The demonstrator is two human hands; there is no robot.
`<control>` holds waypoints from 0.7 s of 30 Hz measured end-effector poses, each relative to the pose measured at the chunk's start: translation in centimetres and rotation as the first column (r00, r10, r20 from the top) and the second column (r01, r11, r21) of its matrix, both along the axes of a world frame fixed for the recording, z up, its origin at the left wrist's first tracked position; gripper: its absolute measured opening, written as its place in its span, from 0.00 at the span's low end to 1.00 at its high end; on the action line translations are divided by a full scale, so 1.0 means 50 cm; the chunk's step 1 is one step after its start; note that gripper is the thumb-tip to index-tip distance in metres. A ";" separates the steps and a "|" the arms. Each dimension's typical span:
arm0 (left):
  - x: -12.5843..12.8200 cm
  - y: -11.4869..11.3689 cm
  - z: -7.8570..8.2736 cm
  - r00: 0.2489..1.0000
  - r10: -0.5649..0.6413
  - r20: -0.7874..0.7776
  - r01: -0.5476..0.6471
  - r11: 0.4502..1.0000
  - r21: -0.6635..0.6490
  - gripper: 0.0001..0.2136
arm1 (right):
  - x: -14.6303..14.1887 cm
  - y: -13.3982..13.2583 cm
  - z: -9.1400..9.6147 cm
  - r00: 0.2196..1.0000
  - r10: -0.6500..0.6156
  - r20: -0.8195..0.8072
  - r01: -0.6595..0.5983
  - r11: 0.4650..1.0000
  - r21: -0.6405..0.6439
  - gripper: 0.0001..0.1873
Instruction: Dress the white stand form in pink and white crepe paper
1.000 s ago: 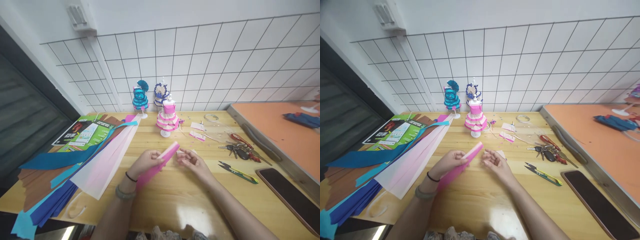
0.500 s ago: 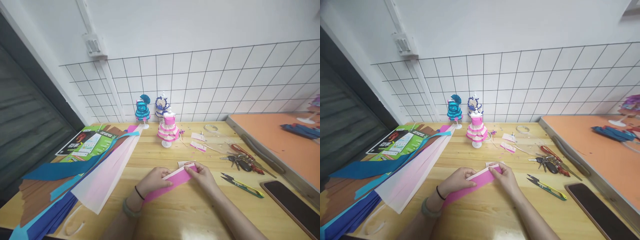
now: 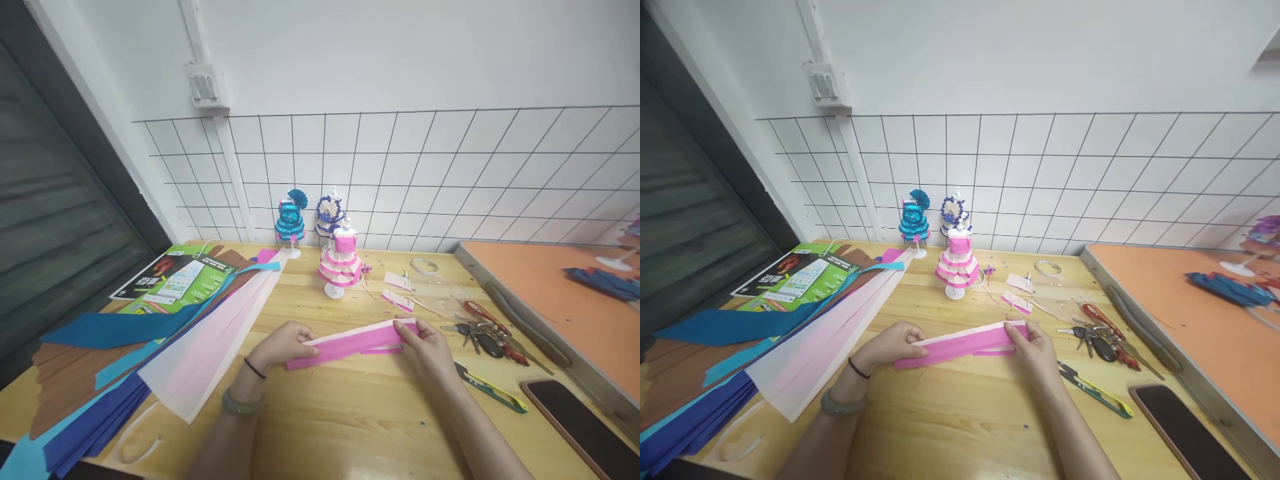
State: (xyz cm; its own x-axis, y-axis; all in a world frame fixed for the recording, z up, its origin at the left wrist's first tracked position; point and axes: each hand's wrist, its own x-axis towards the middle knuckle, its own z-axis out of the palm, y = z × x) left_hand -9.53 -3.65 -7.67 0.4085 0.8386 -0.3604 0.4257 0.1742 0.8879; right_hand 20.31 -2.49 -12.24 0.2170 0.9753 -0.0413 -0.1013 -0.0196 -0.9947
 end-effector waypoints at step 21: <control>-0.007 0.043 -0.050 0.855 0.388 0.345 -0.442 0.892 0.092 0.16 | 0.031 0.017 -0.008 0.997 -0.037 -0.061 0.034 0.998 -0.053 0.15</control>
State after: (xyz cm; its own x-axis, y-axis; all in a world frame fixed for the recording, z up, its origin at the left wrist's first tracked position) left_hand -9.88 -1.49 -10.16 0.0768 0.9899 -0.1189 0.0451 0.1157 0.9923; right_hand 21.88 -1.65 -12.62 0.2470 0.9632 -0.1058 -0.1644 -0.0660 -0.9842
